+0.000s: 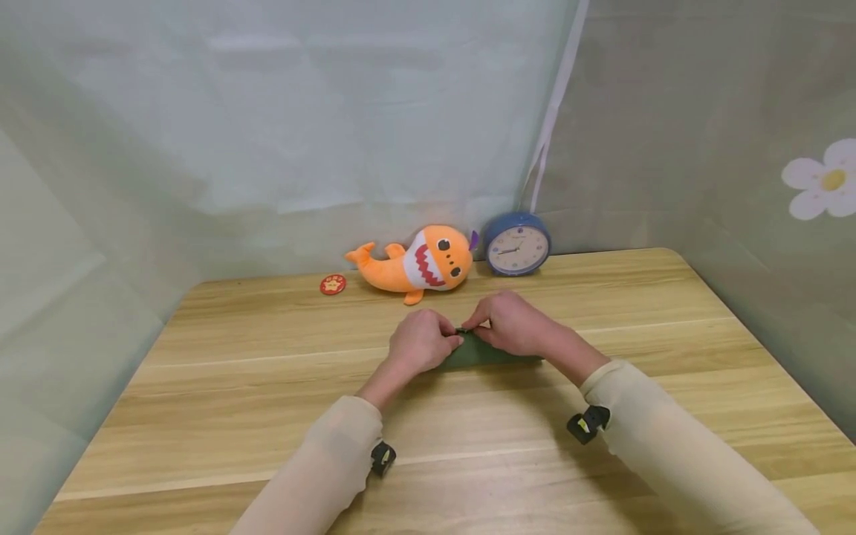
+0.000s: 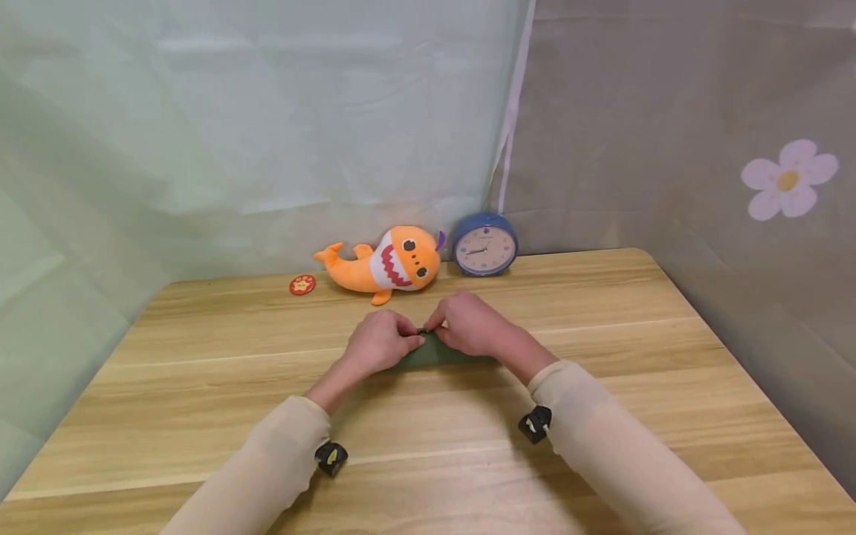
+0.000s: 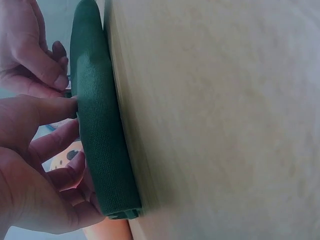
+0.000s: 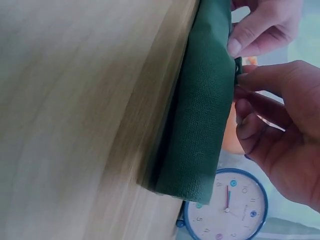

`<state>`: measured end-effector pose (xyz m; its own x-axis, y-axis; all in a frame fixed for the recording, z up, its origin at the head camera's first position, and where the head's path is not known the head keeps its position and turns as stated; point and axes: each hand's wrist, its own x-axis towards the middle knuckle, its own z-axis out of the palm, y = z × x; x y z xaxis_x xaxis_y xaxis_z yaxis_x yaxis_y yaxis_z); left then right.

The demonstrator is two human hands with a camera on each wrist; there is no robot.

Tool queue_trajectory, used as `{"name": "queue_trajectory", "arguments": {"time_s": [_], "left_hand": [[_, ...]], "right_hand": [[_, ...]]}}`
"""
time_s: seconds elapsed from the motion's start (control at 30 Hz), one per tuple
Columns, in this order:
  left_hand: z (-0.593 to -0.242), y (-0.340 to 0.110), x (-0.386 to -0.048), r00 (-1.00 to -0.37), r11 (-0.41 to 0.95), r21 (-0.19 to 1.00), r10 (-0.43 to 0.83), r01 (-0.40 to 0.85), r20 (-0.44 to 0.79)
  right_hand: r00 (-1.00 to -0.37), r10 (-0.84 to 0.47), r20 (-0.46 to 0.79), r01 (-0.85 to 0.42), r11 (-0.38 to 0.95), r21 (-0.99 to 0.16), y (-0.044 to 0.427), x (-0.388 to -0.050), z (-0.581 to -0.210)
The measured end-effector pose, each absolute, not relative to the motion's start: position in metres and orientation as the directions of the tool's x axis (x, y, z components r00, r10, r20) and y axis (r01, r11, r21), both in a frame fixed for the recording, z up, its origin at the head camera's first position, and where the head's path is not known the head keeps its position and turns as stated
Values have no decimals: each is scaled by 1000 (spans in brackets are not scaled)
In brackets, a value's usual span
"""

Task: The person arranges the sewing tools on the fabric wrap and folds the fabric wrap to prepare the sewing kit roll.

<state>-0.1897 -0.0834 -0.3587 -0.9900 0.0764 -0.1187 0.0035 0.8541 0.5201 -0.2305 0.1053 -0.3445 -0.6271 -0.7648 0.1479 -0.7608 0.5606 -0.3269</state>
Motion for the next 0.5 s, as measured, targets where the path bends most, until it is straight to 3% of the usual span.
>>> {"name": "queue_trajectory", "arguments": {"time_s": [0.3, 0.5], "left_hand": [[-358, -82, -190, -990, 861, 509, 71, -1, -122], [-357, -81, -190, -991, 868, 497, 84, 22, -104]], "right_hand": [[-540, -817, 203, -840, 504, -203, 111, -217, -348], [-569, -799, 197, -821, 535, -202, 118, -213, -354]]}}
